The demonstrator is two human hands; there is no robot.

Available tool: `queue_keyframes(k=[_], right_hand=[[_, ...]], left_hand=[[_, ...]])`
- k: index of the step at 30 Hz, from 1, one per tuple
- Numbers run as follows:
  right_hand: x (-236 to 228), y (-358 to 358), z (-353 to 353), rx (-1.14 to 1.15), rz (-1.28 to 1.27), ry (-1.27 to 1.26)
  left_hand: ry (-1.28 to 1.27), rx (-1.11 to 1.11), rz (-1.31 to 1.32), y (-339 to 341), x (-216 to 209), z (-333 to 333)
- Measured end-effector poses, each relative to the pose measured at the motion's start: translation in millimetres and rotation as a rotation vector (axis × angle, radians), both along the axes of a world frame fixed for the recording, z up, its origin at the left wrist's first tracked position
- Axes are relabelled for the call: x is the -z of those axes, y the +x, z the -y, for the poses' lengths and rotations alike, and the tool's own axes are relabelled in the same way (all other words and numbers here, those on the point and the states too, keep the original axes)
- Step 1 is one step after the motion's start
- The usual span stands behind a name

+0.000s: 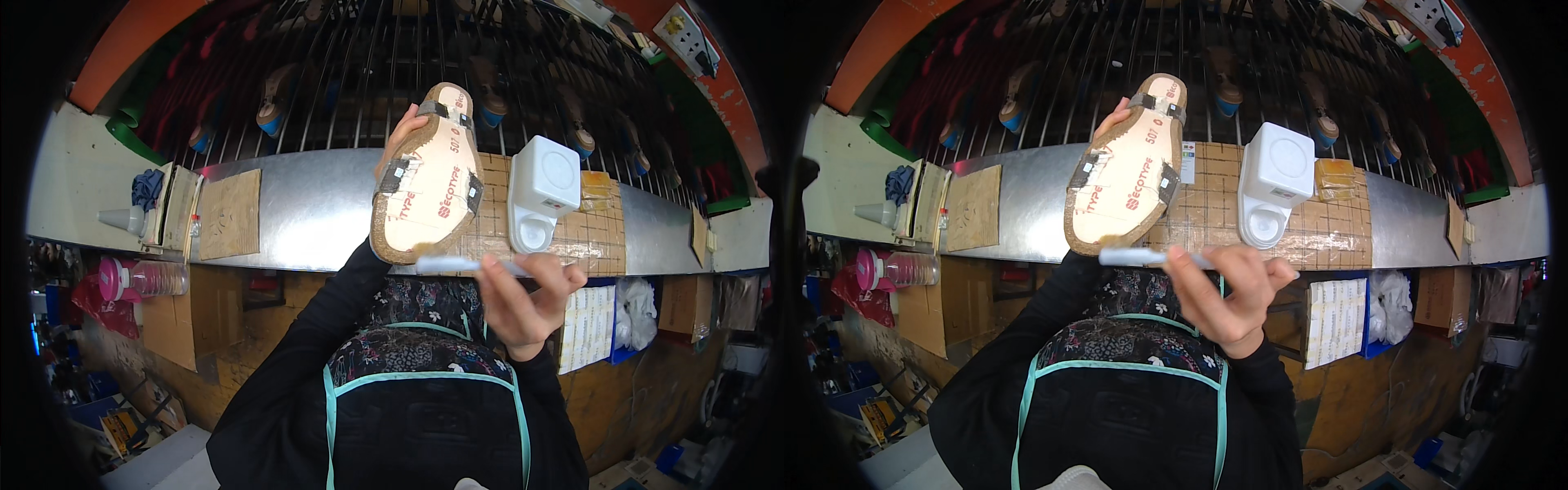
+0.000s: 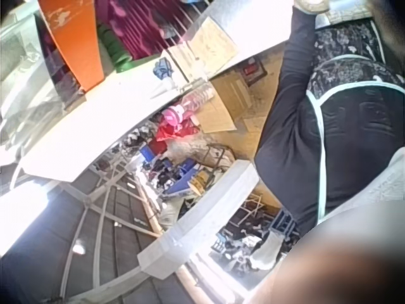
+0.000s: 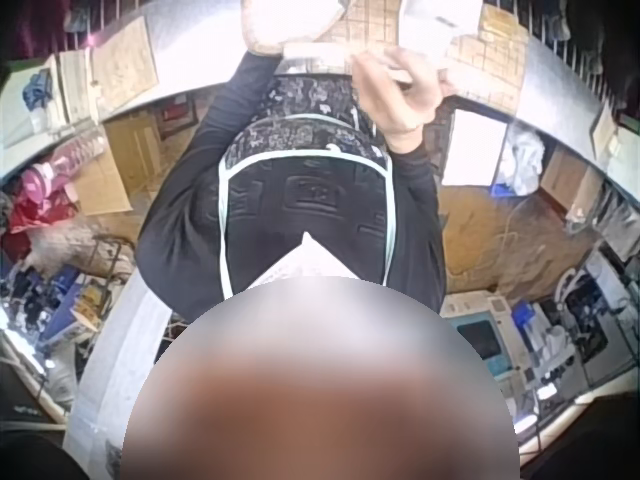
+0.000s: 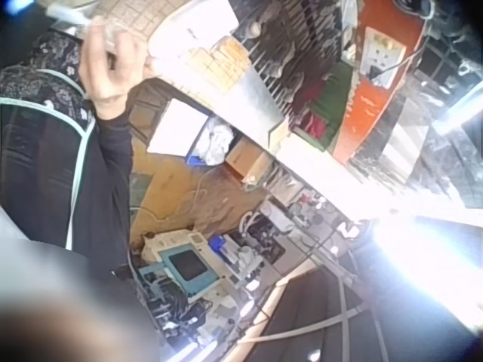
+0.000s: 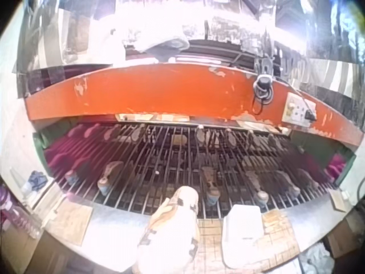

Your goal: The person holds a blue and beige sandal and repeatedly applies a white substance from a small container onto the sole using a brush. The person rotates the sandal to cover different areas of the sole and periodically dips the brush back into the container to reload the substance.

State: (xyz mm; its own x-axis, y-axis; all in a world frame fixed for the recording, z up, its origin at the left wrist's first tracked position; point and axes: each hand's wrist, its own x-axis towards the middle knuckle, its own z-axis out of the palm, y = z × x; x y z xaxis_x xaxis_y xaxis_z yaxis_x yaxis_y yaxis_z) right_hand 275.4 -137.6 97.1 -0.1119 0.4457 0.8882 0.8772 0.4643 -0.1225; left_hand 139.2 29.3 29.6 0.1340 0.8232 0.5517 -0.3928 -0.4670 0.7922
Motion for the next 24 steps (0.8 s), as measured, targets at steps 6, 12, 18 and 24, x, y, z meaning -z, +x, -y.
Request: queue_keyframes(k=[6,12,18,24], right_hand=[[2.7,4.4,-4.4,0.040,-0.138,-0.027],[8.7,3.5,-3.3,-0.135,-0.151,-0.022],[29.2,13.4,-19.7,-0.100,-0.306,-0.024],[34.8,9.4,-10.8,-0.120,-0.396,-0.007]], left_hand=[[-0.136,0.203,0.110,3.0,2.8,2.5],[-0.089,0.311,0.155,5.0,-1.9,8.0],[-0.266,0.540,0.294,1.3,-3.4,19.2],[-0.079,0.395,0.192,1.9,1.9,5.3]])
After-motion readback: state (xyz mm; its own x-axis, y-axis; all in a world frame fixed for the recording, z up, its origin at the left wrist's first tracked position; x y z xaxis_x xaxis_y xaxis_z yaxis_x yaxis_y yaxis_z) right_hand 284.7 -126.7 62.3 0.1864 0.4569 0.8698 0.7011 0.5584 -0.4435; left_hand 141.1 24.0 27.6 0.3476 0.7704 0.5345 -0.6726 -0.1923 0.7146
